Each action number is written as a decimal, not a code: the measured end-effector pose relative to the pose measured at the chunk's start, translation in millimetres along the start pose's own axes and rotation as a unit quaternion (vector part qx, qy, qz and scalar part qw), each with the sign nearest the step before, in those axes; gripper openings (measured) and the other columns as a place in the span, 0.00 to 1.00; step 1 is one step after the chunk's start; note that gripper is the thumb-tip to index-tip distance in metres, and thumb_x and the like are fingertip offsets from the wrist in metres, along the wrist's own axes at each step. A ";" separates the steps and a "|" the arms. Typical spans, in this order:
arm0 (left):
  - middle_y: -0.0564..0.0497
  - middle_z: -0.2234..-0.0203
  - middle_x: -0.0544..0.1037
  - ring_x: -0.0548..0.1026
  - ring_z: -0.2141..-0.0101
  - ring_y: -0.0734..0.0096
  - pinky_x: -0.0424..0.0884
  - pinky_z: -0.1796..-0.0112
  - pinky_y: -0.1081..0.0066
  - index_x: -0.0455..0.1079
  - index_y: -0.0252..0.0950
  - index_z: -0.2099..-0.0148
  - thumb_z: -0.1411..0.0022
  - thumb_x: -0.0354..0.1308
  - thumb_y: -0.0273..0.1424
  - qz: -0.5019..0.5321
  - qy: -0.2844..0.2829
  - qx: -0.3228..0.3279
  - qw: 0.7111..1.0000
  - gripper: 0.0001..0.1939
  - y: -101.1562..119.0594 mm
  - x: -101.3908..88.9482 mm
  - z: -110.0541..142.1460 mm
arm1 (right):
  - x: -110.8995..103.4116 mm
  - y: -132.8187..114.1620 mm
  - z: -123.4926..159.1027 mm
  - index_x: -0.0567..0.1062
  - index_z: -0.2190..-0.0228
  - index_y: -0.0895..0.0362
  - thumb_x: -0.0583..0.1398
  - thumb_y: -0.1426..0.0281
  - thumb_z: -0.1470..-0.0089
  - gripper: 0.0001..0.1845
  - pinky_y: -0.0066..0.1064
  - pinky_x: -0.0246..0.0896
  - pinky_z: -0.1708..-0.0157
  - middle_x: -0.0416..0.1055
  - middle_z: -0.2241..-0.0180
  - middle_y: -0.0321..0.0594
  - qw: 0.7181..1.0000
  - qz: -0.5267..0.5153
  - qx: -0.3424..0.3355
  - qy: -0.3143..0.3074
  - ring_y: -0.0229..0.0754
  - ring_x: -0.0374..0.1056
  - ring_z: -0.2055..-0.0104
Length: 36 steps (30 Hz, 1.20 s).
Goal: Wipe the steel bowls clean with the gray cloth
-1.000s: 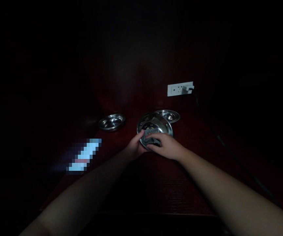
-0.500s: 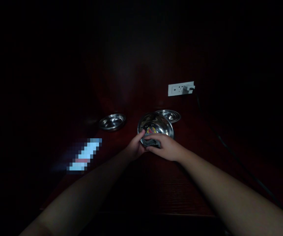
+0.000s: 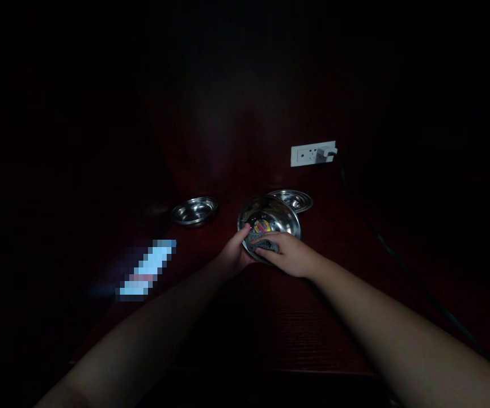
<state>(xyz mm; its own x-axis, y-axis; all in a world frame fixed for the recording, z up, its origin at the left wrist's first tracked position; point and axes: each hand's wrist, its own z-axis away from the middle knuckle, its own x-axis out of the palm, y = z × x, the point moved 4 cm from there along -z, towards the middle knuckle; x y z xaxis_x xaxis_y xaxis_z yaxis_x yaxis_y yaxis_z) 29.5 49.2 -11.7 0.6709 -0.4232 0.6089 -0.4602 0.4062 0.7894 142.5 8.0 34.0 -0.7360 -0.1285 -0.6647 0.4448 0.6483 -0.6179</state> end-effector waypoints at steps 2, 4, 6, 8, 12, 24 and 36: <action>0.38 0.57 0.77 0.75 0.58 0.56 0.72 0.59 0.56 0.68 0.31 0.49 0.40 0.52 0.42 -0.006 0.007 -0.003 1.000 0.23 -0.3 -1.0 -1.0 | 0.1 0.9 -0.3 0.76 0.57 0.54 0.55 0.64 0.43 0.15 0.41 0.62 0.49 0.76 0.57 0.41 1.000 -0.002 0.001 -0.003 0.46 0.70 0.54; 0.38 0.57 0.77 0.76 0.59 0.56 0.72 0.60 0.56 0.69 0.31 0.49 0.39 0.51 0.42 -0.013 0.013 -0.007 1.000 0.23 -0.6 -1.9 -1.7 | 0.2 2.0 -0.3 0.76 0.58 0.55 0.54 0.64 0.42 0.15 0.41 0.63 0.51 0.76 0.59 0.41 1.000 -0.002 0.004 -0.004 0.46 0.71 0.56; 0.38 0.57 0.77 0.76 0.59 0.56 0.72 0.60 0.56 0.69 0.30 0.49 0.39 0.51 0.42 -0.015 0.013 -0.007 1.000 0.23 -0.9 -2.5 -2.1 | 0.1 3.4 -0.2 0.76 0.61 0.56 0.54 0.64 0.42 0.14 0.41 0.64 0.53 0.77 0.61 0.41 1.000 0.002 0.010 -0.003 0.45 0.72 0.59; 0.38 0.57 0.77 0.76 0.59 0.56 0.72 0.59 0.55 0.68 0.32 0.48 0.40 0.52 0.41 -0.011 0.011 -0.002 1.000 0.23 -1.0 -2.7 -2.2 | -0.3 5.0 0.2 0.76 0.63 0.56 0.53 0.64 0.42 0.14 0.40 0.65 0.55 0.77 0.63 0.41 1.000 0.007 0.021 0.003 0.45 0.72 0.61; 0.39 0.57 0.77 0.76 0.59 0.56 0.72 0.58 0.55 0.68 0.32 0.48 0.41 0.54 0.42 -0.012 0.020 -0.002 1.000 0.23 -1.3 -2.6 -2.0 | -1.1 5.7 0.9 0.75 0.65 0.57 0.53 0.64 0.42 0.13 0.38 0.66 0.58 0.77 0.65 0.42 0.999 0.020 0.031 0.007 0.44 0.71 0.63; 0.41 0.56 0.77 0.76 0.58 0.56 0.73 0.60 0.58 0.68 0.33 0.48 0.43 0.55 0.42 -0.021 0.096 0.052 0.994 0.24 2.3 -8.4 -5.1 | 0.4 3.8 -0.8 0.76 0.68 0.58 0.57 0.67 0.46 0.10 0.37 0.64 0.57 0.76 0.65 0.42 0.999 0.019 0.023 -0.024 0.44 0.70 0.62; 0.39 0.53 0.75 0.75 0.56 0.53 0.74 0.61 0.58 0.66 0.34 0.46 0.47 0.59 0.45 -0.051 0.099 0.051 0.992 0.29 -0.3 -13.2 -7.7 | 1.9 11.2 0.4 0.75 0.68 0.58 0.57 0.66 0.45 0.10 0.36 0.63 0.61 0.75 0.67 0.40 0.998 0.005 0.054 -0.040 0.43 0.69 0.65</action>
<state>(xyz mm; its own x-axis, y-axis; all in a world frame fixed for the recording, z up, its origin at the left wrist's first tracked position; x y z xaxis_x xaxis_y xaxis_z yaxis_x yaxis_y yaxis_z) 25.3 60.8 -20.6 0.8135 -0.2870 0.5057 -0.4333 0.2809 0.8564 146.3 14.7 25.7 -0.6900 -0.1841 -0.7000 0.5076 0.5663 -0.6493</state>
